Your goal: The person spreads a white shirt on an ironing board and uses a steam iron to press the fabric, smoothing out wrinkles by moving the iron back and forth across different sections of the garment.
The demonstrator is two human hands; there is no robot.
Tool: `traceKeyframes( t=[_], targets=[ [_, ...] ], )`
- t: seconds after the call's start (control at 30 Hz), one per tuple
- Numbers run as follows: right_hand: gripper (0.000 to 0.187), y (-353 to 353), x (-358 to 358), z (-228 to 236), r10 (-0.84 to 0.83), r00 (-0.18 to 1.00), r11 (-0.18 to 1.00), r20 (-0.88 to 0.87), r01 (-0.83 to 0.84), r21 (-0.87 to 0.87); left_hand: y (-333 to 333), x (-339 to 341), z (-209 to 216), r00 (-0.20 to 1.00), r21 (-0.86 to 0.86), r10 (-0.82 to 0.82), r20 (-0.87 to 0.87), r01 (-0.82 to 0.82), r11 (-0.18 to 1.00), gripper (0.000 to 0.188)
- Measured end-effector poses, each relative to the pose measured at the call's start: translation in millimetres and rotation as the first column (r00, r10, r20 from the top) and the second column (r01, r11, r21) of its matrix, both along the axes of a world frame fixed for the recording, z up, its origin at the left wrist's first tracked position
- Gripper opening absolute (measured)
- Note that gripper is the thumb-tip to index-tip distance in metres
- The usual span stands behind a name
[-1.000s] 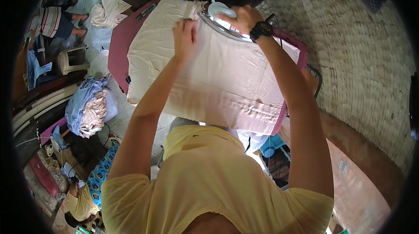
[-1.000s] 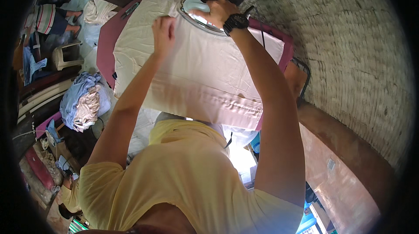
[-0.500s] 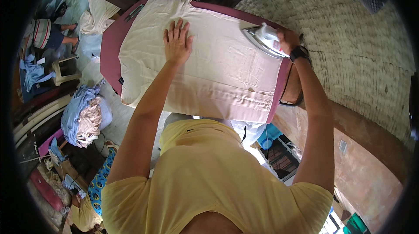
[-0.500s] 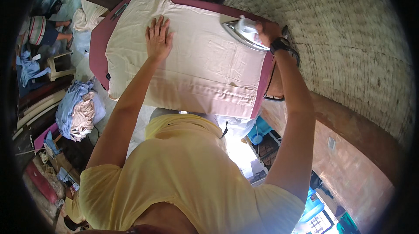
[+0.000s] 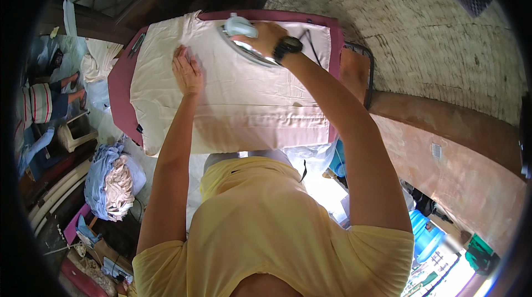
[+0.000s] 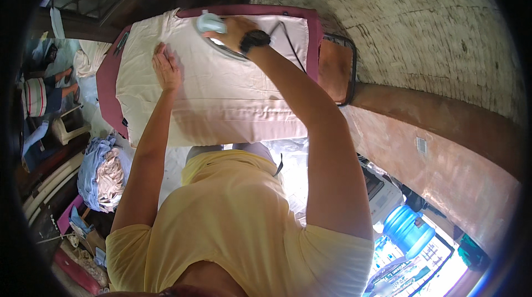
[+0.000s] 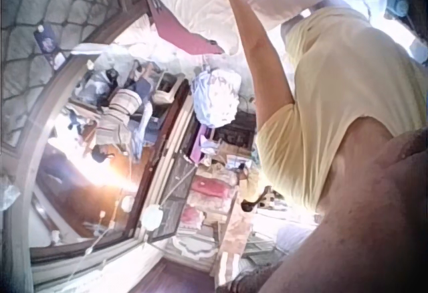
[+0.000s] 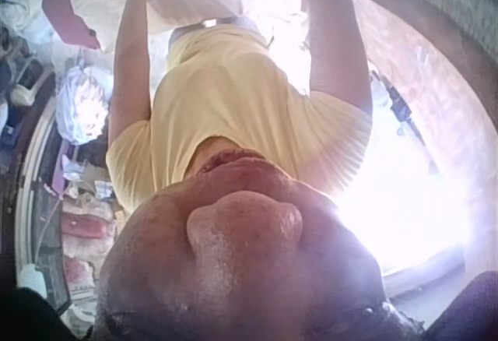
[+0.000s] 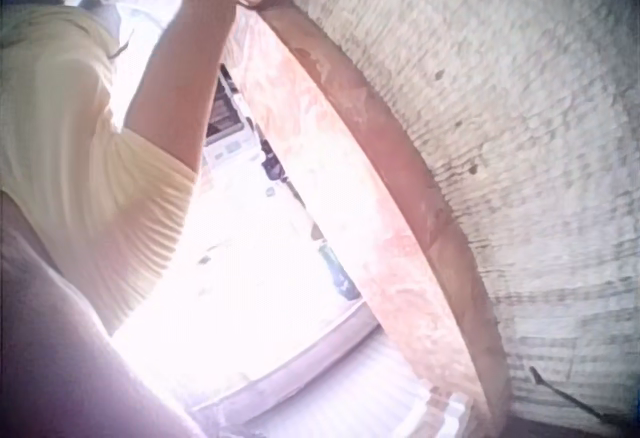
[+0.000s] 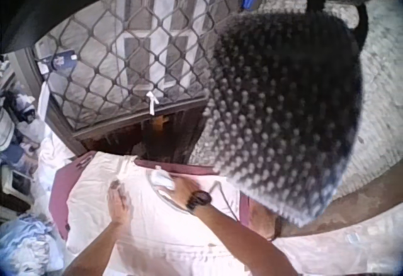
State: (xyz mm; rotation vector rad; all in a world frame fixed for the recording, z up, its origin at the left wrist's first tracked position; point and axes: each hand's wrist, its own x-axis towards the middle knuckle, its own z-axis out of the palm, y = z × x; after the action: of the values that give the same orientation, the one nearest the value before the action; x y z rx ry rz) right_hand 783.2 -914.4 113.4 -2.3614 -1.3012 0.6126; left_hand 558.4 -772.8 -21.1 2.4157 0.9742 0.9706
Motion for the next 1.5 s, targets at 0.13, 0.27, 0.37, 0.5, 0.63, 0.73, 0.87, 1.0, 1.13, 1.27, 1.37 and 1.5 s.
traceKeyframes(
  t=[0.13, 0.27, 0.37, 0.5, 0.63, 0.73, 0.87, 1.0, 1.13, 1.27, 1.37, 1.5],
  targets=[
    [0.076, -103.0, 15.7, 18.6, -0.425, 0.891, 0.904, -0.161, 0.408, -0.127, -6.2, 2.1, 10.6, 0.994, 0.039, 0.046, -0.103, -0.042, 0.998, 0.035],
    [0.076, -182.2, 31.2, 7.8, -0.668, 0.735, 0.730, 0.119, 0.678, -0.087, -26.9, 44.4, 31.2, 0.998, 0.178, -0.010, -0.067, 0.021, 0.984, 0.038],
    [0.067, -200.7, 21.0, 19.2, -0.702, 0.693, 0.697, 0.163, 0.716, -0.037, -52.5, 122.6, 62.8, 0.931, 0.093, -0.364, 0.042, 0.359, 0.929, 0.037],
    [0.053, -237.3, -4.9, 25.6, -0.670, 0.722, 0.741, 0.174, 0.663, 0.106, -86.9, 243.6, 49.3, 0.691, -0.117, -0.710, 0.134, 0.723, 0.681, 0.033],
    [0.043, -271.5, -44.1, 29.1, -0.786, 0.614, 0.614, -0.074, 0.789, 0.025, -122.8, 312.6, 17.7, 0.701, -0.140, -0.711, -0.053, 0.700, 0.700, 0.030],
    [0.045, -295.1, -68.1, 0.3, -0.697, 0.714, 0.708, 0.067, 0.671, 0.220, -148.5, 331.6, 20.1, 0.733, -0.109, -0.662, -0.153, 0.654, 0.749, 0.023],
    [0.045, -273.1, -67.9, 1.1, -0.789, 0.611, 0.606, -0.061, 0.791, 0.078, -142.7, 348.8, 2.7, 0.713, -0.139, -0.695, -0.086, 0.683, 0.717, 0.019],
    [0.046, -249.9, -41.6, -30.1, -0.804, 0.573, 0.595, 0.162, 0.771, 0.227, -140.5, 358.8, -6.6, 0.684, -0.258, -0.726, 0.075, 0.716, 0.648, 0.016],
    [0.056, -213.7, 19.4, -24.9, -0.828, 0.528, 0.557, 0.188, 0.811, 0.180, -143.8, 368.7, 7.7, 0.720, -0.460, -0.694, 0.027, 0.625, 0.631, 0.014],
    [0.062, -191.6, 62.4, -20.6, -0.838, 0.527, 0.546, 0.143, 0.810, 0.215, -120.6, 383.2, -8.2, 0.622, -0.556, -0.780, -0.063, 0.628, 0.545, 0.017],
    [0.063, -196.1, 53.3, -28.3, -0.834, 0.540, 0.551, 0.112, 0.804, 0.224, -109.5, 386.6, -10.8, 0.541, -0.573, -0.840, -0.046, 0.674, 0.466, 0.019],
    [0.065, -196.6, 57.0, -18.6, -0.827, 0.562, 0.558, -0.002, 0.821, 0.121, -118.8, 387.7, -5.7, 0.578, -0.625, -0.816, -0.022, 0.629, 0.463, 0.016]
  ],
)
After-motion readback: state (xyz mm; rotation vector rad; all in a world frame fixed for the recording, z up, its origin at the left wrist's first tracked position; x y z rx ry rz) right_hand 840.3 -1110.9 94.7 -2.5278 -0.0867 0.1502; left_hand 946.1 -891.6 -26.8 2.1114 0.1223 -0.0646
